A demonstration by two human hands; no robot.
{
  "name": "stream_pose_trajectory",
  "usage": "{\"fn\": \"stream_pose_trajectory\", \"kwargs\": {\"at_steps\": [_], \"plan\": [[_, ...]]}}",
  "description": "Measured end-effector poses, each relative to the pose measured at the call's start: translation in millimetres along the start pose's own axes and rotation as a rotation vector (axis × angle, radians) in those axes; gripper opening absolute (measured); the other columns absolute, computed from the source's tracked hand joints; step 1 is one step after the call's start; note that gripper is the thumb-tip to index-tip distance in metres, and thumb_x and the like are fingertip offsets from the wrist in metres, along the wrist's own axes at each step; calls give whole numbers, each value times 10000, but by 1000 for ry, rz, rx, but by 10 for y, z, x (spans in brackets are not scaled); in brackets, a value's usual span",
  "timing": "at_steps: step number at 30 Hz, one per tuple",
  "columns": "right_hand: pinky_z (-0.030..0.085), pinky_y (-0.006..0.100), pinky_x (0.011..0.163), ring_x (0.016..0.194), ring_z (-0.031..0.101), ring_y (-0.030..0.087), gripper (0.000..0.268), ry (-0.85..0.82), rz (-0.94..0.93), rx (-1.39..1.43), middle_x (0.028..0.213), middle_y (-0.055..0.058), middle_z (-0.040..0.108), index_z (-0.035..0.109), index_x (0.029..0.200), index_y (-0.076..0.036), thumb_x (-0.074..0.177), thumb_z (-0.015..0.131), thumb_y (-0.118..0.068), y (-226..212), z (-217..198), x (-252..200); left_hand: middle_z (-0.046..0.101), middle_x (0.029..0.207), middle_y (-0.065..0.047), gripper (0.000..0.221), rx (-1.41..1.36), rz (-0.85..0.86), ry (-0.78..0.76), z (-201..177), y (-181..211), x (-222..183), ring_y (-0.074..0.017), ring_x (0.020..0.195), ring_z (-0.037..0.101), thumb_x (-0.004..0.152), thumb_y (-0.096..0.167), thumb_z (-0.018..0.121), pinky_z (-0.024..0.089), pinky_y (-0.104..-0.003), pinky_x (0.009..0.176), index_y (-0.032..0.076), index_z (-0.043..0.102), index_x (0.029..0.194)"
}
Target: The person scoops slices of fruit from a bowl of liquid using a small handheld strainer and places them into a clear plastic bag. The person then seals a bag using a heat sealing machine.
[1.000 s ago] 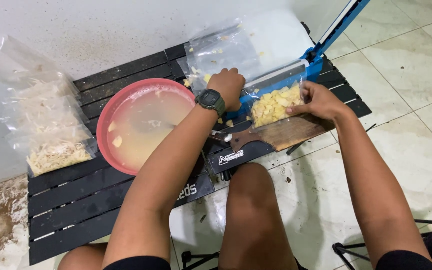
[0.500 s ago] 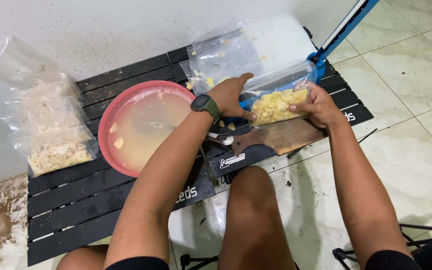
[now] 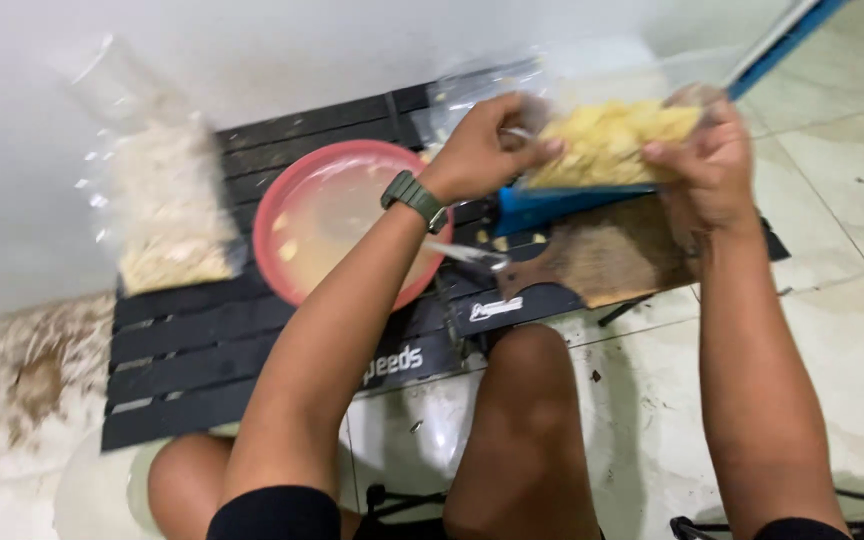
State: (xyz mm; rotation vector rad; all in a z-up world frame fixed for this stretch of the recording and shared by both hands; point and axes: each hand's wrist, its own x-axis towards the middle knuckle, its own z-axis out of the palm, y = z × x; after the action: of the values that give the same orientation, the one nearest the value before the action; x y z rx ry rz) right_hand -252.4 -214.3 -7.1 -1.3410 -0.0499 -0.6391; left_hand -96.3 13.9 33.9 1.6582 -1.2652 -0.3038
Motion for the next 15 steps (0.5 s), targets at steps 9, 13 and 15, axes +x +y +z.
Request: {"fn": "stream_pose_trajectory", "kwargs": {"at_steps": [9,13,15], "plan": [[584,311,1025,1221,548,203,399,-152,-364,-337,1282,89,494,439,1388,-79,1116,705,43,-683,1270,-106,612,1105,-33,611,-210,67,599,-125,607,-575,-153,1007,639,970,696,354,600,-314,896,152,503,1206],[457,389,967,1189,472,280,410,-275,-520,-668,1287,147,385,393,1423,-41,1106,650,-4,-779,1804,-164,527,911,16,450,-106,192,1040,-436,688,-910,-123,850,541,999,622,443,509,-286,755,174,492,1013],[429,376,819,1103,463,278,450,-248,-558,-918,1225,129,347,459,1435,-41,1084,730,-120,-783,2024,-166,536,862,36,405,-19,228,1186,-665,684,-1114,-98,775,537,1020,575,456,487,-279,725,174,508,986]]}}
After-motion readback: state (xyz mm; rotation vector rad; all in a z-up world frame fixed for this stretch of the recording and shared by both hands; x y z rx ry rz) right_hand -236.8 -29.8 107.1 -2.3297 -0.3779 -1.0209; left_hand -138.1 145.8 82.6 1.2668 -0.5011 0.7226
